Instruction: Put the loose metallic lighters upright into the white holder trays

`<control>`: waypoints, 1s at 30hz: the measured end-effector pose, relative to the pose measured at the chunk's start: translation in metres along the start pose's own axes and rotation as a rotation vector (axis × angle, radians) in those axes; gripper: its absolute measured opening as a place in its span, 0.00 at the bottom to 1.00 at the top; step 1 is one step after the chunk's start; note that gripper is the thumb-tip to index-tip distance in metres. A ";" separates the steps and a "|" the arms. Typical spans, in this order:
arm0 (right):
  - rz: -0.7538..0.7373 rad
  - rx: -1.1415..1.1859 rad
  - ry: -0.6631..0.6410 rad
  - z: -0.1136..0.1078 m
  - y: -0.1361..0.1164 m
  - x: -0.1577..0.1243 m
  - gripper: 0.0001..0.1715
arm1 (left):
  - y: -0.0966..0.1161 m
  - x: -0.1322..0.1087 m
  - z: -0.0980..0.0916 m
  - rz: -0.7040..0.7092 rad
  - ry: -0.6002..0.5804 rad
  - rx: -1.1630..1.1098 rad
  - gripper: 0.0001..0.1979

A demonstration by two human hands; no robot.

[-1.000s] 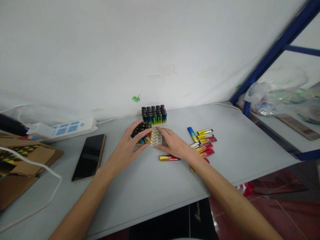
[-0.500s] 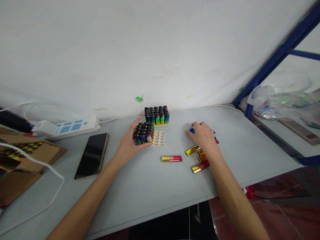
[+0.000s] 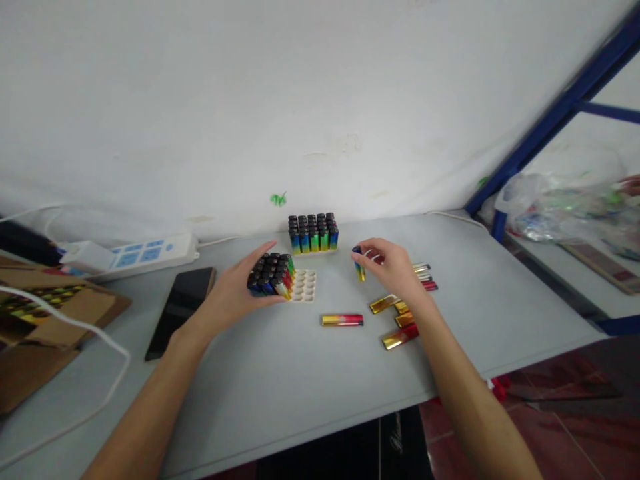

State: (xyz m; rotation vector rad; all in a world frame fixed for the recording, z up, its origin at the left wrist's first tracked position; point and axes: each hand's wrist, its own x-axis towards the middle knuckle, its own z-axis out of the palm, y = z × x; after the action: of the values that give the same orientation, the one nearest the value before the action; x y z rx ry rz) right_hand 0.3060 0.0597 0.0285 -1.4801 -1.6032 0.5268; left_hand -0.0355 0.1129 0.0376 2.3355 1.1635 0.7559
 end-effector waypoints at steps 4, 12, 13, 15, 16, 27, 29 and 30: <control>0.060 0.432 -0.052 0.008 -0.013 -0.002 0.21 | 0.015 -0.004 0.000 0.111 0.169 -0.050 0.53; 0.127 0.766 -0.156 0.018 -0.042 -0.007 0.19 | 0.084 -0.020 0.034 0.146 0.417 -0.064 0.05; 0.134 0.781 -0.160 0.020 -0.043 -0.007 0.20 | 0.088 -0.021 0.040 0.122 0.377 -0.077 0.06; 0.145 0.793 -0.154 0.026 -0.043 -0.009 0.20 | 0.090 -0.021 0.050 0.023 0.265 -0.183 0.12; 0.145 0.786 -0.145 0.029 -0.043 -0.010 0.20 | 0.089 -0.021 0.054 -0.035 0.206 -0.270 0.14; 0.019 0.386 -0.080 0.033 -0.034 -0.012 0.28 | 0.077 -0.013 0.055 -0.210 -0.303 -0.959 0.19; -0.042 0.221 -0.035 0.032 -0.027 -0.010 0.22 | 0.077 -0.013 0.055 -0.252 -0.292 -1.019 0.17; -0.089 0.120 -0.034 0.033 -0.023 -0.009 0.17 | 0.077 -0.013 0.056 -0.280 -0.279 -1.044 0.17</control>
State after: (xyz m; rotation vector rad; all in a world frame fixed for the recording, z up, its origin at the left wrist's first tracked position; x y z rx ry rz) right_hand 0.2650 0.0543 0.0257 -1.3116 -1.6272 0.5900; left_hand 0.0388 0.0516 0.0364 1.3182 0.6810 0.6693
